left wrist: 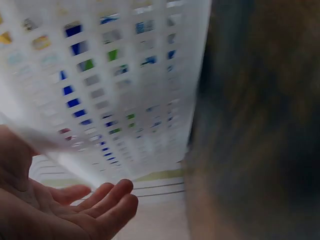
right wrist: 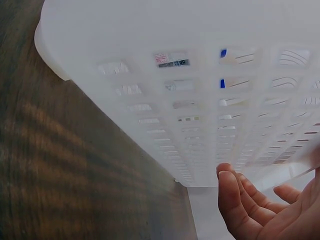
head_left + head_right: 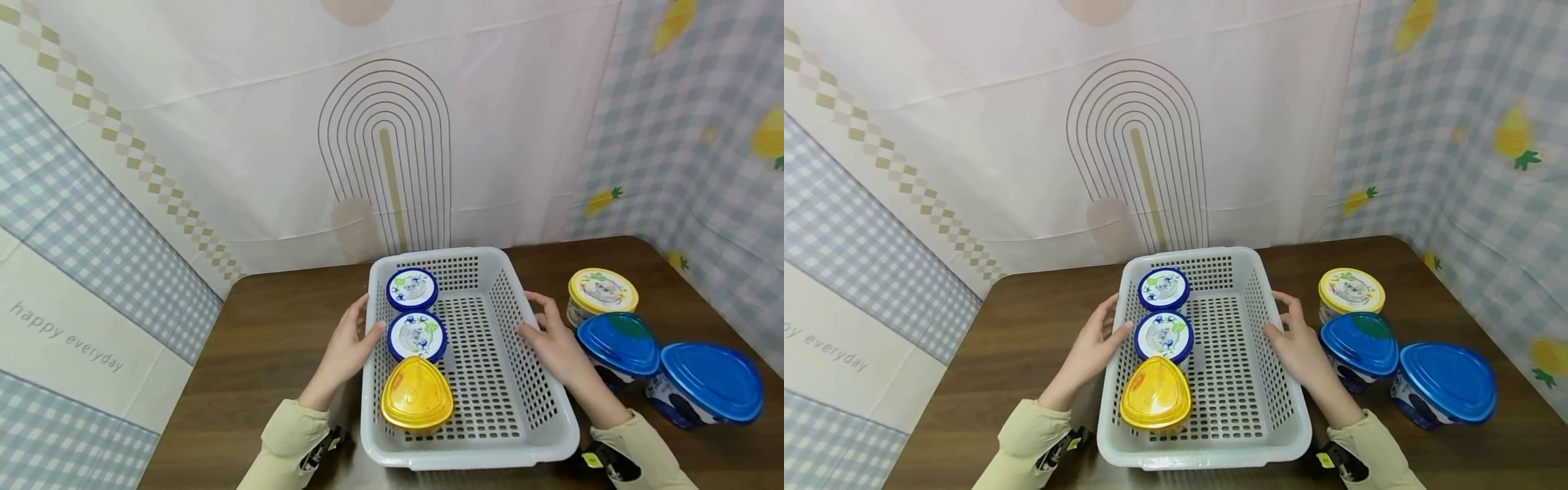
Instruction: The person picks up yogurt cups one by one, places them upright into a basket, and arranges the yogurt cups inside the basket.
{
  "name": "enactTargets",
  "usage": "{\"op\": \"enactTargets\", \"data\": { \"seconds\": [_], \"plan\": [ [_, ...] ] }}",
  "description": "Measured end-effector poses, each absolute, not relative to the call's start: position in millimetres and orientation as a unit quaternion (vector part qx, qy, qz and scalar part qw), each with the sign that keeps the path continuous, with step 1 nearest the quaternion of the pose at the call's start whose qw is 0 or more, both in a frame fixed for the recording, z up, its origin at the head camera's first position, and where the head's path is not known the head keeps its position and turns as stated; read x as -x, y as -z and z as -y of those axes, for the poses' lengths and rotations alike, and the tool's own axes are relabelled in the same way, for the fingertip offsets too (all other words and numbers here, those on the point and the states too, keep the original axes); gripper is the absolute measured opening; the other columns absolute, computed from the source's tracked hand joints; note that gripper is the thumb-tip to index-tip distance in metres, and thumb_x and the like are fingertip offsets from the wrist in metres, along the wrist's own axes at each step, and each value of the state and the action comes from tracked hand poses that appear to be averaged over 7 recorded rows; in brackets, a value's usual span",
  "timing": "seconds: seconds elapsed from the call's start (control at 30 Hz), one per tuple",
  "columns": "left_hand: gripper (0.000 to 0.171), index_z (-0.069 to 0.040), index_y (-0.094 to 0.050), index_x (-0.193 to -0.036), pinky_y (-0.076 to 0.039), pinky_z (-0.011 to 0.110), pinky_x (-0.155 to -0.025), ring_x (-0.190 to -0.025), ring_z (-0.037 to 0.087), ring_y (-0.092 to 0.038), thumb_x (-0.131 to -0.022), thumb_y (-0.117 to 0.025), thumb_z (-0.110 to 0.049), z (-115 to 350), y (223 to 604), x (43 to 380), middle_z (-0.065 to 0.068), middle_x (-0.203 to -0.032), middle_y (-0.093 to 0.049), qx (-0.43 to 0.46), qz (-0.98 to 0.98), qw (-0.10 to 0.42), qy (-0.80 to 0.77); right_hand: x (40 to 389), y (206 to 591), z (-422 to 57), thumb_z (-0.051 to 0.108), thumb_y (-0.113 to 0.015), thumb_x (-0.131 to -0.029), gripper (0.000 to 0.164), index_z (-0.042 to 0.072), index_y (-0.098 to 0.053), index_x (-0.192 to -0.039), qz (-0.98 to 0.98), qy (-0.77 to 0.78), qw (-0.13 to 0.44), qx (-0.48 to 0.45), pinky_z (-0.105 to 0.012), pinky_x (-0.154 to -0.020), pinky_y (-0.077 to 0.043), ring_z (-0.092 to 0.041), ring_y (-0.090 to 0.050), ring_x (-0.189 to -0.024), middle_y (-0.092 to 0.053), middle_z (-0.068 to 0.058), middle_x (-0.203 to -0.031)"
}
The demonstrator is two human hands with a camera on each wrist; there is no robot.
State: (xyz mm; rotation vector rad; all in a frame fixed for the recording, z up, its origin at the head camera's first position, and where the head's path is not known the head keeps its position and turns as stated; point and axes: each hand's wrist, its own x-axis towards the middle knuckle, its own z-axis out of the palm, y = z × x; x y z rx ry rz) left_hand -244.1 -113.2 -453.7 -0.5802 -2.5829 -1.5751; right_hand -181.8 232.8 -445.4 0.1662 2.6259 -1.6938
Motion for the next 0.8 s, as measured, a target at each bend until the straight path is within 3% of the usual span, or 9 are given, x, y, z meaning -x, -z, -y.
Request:
{"op": "enactTargets", "data": {
  "seconds": [0.3, 0.63, 0.8],
  "plan": [
    [0.074, -0.019, -0.023, -0.161, -0.061, 0.046, -0.079, -0.117, 0.039, -0.061, -0.099, -0.063, -0.024, 111, 458, 244, 0.02, -0.138, -0.053, 0.16, 0.815, -0.014, 0.557, 181, 445, -232, 0.017, -0.046, -0.103, 0.069, 0.02, -0.005, -0.159, -0.836, 0.547, 0.001, -0.044, -0.046, -0.062, -0.062, -0.034, -0.071, -0.087, -0.051, -0.031, -0.127],
    [0.071, -0.015, -0.026, -0.159, -0.06, 0.05, -0.078, -0.114, 0.041, -0.061, -0.098, -0.062, -0.013, 107, 462, 247, 0.024, -0.135, -0.054, 0.155, 0.798, -0.002, 0.583, 182, 444, -234, 0.018, -0.045, -0.104, 0.07, 0.021, -0.003, -0.159, -0.838, 0.544, 0.005, -0.045, -0.046, -0.061, -0.062, -0.033, -0.071, -0.087, -0.051, -0.03, -0.126],
    [0.07, -0.008, -0.026, -0.159, -0.059, 0.054, -0.079, -0.113, 0.045, -0.06, -0.097, -0.059, -0.003, 103, 457, 243, 0.029, -0.133, -0.053, 0.145, 0.796, -0.001, 0.588, 182, 444, -234, 0.017, -0.046, -0.103, 0.071, 0.021, -0.003, -0.16, -0.839, 0.543, 0.004, -0.044, -0.045, -0.061, -0.062, -0.033, -0.071, -0.086, -0.051, -0.03, -0.126]
  ]
}}
